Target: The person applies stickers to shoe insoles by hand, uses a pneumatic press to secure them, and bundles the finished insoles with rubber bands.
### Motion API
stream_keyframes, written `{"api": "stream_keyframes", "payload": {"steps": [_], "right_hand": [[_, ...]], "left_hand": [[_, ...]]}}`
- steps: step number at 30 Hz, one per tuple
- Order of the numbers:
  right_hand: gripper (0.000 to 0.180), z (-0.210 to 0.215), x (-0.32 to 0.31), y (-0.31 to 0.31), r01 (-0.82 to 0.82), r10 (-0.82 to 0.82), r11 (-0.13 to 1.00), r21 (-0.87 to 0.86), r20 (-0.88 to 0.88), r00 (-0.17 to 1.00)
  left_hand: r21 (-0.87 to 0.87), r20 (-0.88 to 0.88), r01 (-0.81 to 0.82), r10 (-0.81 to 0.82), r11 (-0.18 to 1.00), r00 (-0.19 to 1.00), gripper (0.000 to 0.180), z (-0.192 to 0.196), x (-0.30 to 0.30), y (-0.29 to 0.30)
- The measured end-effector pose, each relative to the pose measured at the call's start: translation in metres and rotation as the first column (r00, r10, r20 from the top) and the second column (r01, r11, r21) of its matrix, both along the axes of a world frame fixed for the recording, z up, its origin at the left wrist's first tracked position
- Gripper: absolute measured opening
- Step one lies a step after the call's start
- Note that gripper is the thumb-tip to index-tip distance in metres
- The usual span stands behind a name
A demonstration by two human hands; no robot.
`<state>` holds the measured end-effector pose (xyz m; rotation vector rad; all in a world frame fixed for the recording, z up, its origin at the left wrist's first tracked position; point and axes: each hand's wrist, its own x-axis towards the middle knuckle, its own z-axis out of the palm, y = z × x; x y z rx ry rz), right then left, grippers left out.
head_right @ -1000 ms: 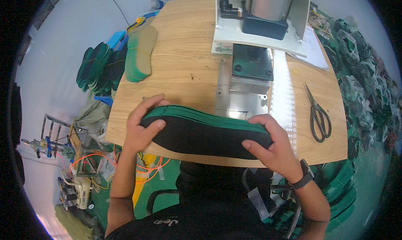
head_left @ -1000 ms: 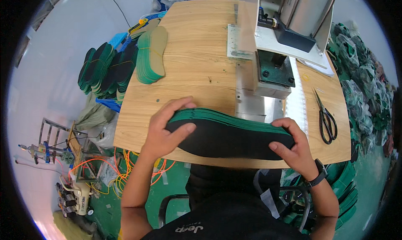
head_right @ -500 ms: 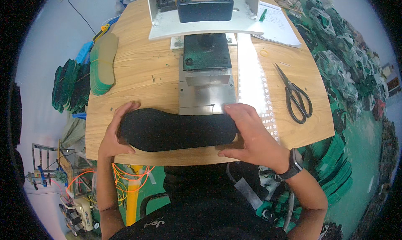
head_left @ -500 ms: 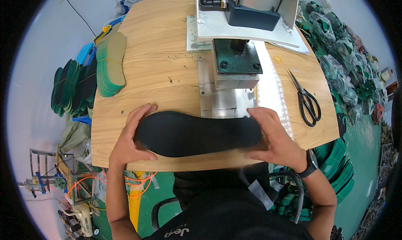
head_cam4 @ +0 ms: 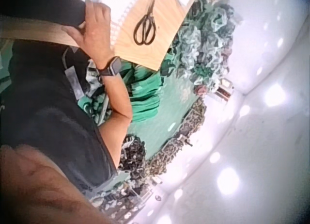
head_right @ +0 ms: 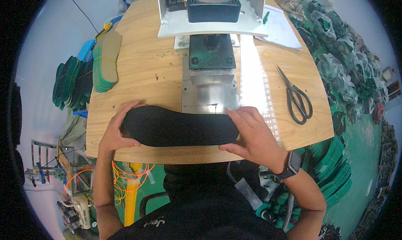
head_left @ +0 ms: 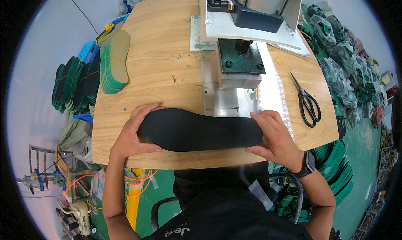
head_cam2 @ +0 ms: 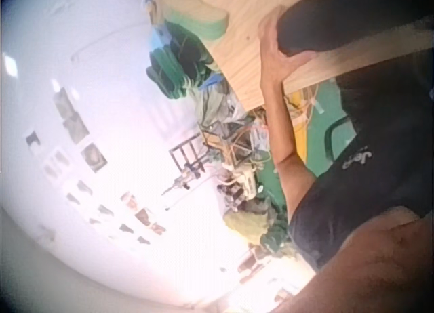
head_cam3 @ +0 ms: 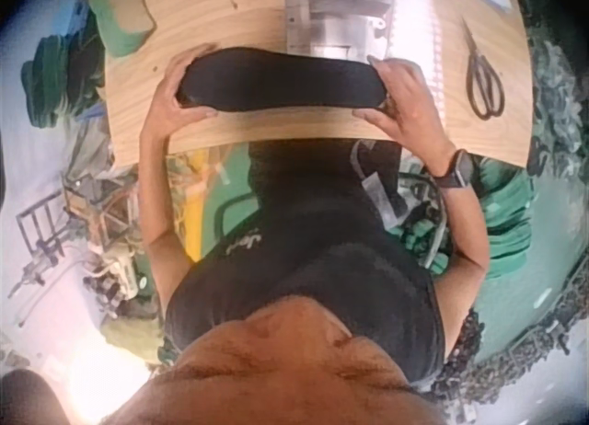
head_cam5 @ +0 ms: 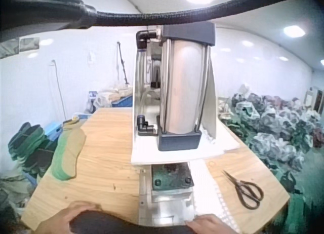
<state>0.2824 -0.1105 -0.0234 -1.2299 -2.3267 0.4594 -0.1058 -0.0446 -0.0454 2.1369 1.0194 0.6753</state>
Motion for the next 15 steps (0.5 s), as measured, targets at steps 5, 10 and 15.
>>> {"api": "stream_keyframes", "payload": {"steps": [5,10,15], "right_hand": [[0.087,0.001,-0.002,-0.007,0.067,-0.07,0.996,-0.051,-0.065,0.995],[0.087,0.001,-0.008,0.002,0.087,-0.085,0.991,-0.106,0.027,0.996],[0.073,-0.011,-0.013,0.037,0.163,-0.17,0.985,-0.053,-0.152,0.974]], "left_hand": [[-0.035,0.044,-0.021,0.023,0.999,0.999,0.119,-0.001,0.0,-0.007],[-0.007,-0.05,-0.129,0.129,0.992,0.99,0.124,-0.008,0.004,-0.007],[-0.017,-0.06,-0.233,0.232,0.972,0.971,0.125,-0.002,0.007,0.004]]}}
